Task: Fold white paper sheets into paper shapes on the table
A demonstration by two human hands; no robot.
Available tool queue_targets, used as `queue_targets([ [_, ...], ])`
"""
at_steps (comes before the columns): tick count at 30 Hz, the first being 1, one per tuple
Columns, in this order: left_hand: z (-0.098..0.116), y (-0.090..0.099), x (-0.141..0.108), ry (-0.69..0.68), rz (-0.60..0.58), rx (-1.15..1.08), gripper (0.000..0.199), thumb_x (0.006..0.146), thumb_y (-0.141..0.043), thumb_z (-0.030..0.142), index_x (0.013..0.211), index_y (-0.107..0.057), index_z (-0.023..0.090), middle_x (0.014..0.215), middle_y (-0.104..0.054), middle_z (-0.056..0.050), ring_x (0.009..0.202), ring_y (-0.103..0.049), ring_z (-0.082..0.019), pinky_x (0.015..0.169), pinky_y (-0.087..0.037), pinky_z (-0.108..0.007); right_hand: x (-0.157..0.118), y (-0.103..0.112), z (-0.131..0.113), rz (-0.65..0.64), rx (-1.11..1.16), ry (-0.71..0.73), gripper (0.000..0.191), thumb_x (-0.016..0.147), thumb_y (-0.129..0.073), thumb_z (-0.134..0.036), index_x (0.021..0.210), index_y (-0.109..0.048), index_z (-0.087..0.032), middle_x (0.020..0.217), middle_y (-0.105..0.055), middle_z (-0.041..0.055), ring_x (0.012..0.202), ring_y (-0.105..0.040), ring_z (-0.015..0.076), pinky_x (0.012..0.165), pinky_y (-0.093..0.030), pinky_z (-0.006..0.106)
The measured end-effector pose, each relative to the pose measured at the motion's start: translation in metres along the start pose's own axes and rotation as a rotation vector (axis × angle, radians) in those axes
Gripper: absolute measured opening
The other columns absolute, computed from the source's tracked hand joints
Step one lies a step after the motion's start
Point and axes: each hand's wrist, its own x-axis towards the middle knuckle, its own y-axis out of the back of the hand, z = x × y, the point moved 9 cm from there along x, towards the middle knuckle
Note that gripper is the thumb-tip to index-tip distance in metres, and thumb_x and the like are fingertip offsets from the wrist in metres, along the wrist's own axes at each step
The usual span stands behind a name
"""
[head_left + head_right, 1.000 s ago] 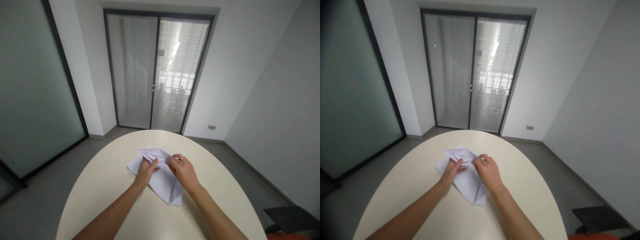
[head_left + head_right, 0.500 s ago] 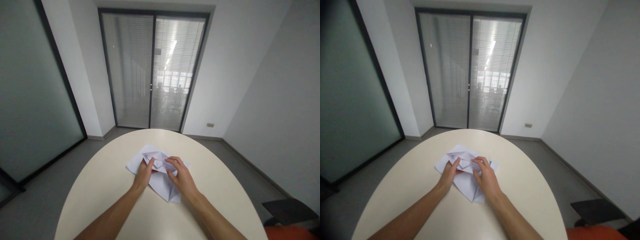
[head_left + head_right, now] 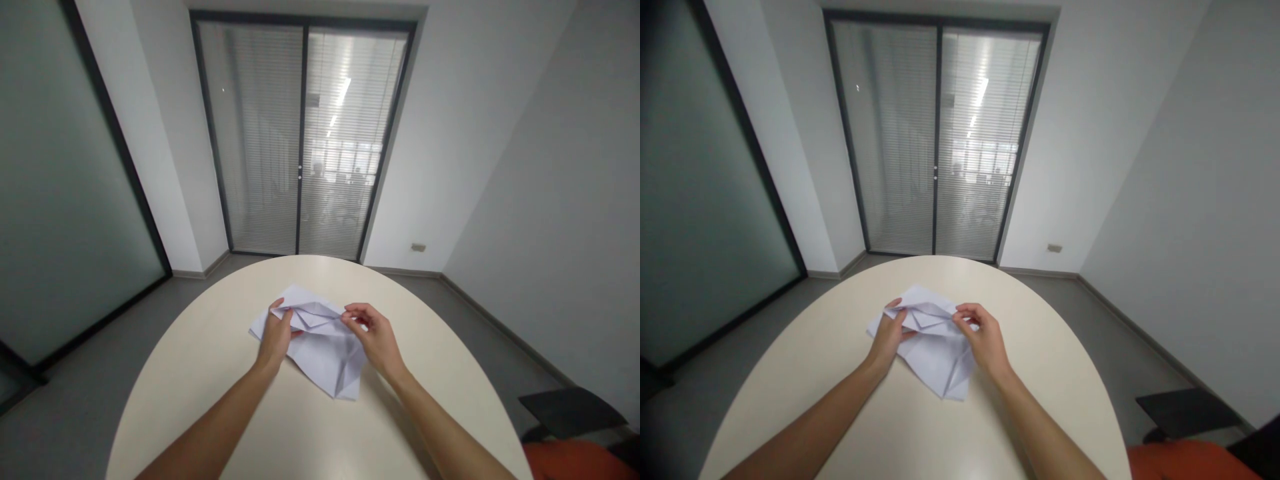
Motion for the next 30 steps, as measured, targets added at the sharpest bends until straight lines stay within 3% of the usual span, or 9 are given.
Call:
queue_targets([
  [2,0.003,0.003,0.001,-0.011,0.034,0.056,0.05,0.083,-0.069,0.018,0.13,-0.054,0.021,0.113,-0.067,-0.01,0.084,-0.069,-0.018,0.059,-0.06,-0.024,0.003,0.007,0.007,0.052,0.138,-0.045,0.035,0.079,-0.076,-0.048,0.095,-0.067,-0.019,0.087,-0.075,0.0079,0.081,-0.071,0.022,0.074,-0.056,0.035],
  [4,0.001,0.002,0.0,0.019,0.021,0.118,0.04,0.084,-0.066,0.017,0.123,-0.058,0.018,0.104,-0.068,-0.01,0.074,-0.068,-0.017,0.054,-0.059,-0.025,0.005,0.011,0.012,0.068,0.185,-0.064,0.036,0.077,-0.078,-0.05,0.092,-0.065,-0.02,0.085,-0.075,0.0077,0.08,-0.071,0.0221,0.074,-0.057,0.035],
  [7,-0.003,0.0,-0.001,0.056,-0.01,0.18,0.026,0.086,-0.06,0.018,0.112,-0.063,0.015,0.094,-0.067,-0.008,0.064,-0.067,-0.015,0.048,-0.057,-0.024,0.005,0.01,0.008,0.0,0.067,0.001,0.032,0.078,-0.077,-0.05,0.085,-0.068,-0.02,0.084,-0.074,0.007,0.081,-0.069,0.022,0.076,-0.055,0.037],
  [11,0.002,0.001,-0.001,0.003,-0.035,0.17,0.042,0.081,-0.064,0.015,0.122,-0.062,0.022,0.1,-0.069,-0.006,0.062,-0.066,-0.013,0.048,-0.057,-0.023,0.001,0.008,-0.007,-0.079,-0.012,0.117,0.026,0.081,-0.076,-0.046,0.079,-0.068,-0.021,0.083,-0.074,0.0058,0.081,-0.069,0.022,0.08,-0.055,0.038],
  [16,0.004,0.004,-0.001,0.063,-0.012,0.144,0.021,0.078,-0.069,0.017,0.099,-0.07,0.015,0.096,-0.071,-0.01,0.066,-0.068,-0.016,0.046,-0.055,-0.021,-0.001,0.01,-0.012,-0.072,0.108,0.133,0.023,0.082,-0.076,-0.04,0.078,-0.063,-0.022,0.079,-0.075,0.0046,0.078,-0.071,0.0207,0.077,-0.057,0.037],
  [22,-0.005,-0.009,-0.006,0.178,-0.093,-0.023,0.028,0.085,-0.072,0.032,0.105,-0.065,0.014,0.095,-0.073,-0.012,0.062,-0.07,-0.017,0.042,-0.052,-0.02,-0.003,0.026,-0.017,0.101,0.049,0.248,0.027,0.085,-0.073,-0.039,0.069,-0.058,-0.023,0.079,-0.072,0.0051,0.076,-0.069,0.0196,0.072,-0.058,0.035],
  [26,-0.009,-0.015,-0.013,0.253,-0.075,-0.097,0.022,0.091,-0.064,0.03,0.106,-0.064,0.015,0.1,-0.072,-0.012,0.064,-0.069,-0.015,0.046,-0.054,-0.021,-0.01,0.033,-0.026,0.203,-0.006,0.327,0.029,0.089,-0.068,-0.035,0.066,-0.055,-0.024,0.082,-0.07,0.0057,0.078,-0.068,0.0201,0.07,-0.057,0.035],
  [30,-0.015,-0.015,-0.014,0.369,-0.035,-0.198,0.013,0.093,-0.059,0.022,0.103,-0.062,0.015,0.097,-0.07,-0.01,0.068,-0.068,-0.016,0.057,-0.059,-0.026,-0.02,0.029,-0.046,0.175,-0.071,0.463,0.025,0.092,-0.063,-0.025,0.068,-0.054,-0.025,0.084,-0.071,0.0054,0.078,-0.069,0.0202,0.068,-0.057,0.035],
])
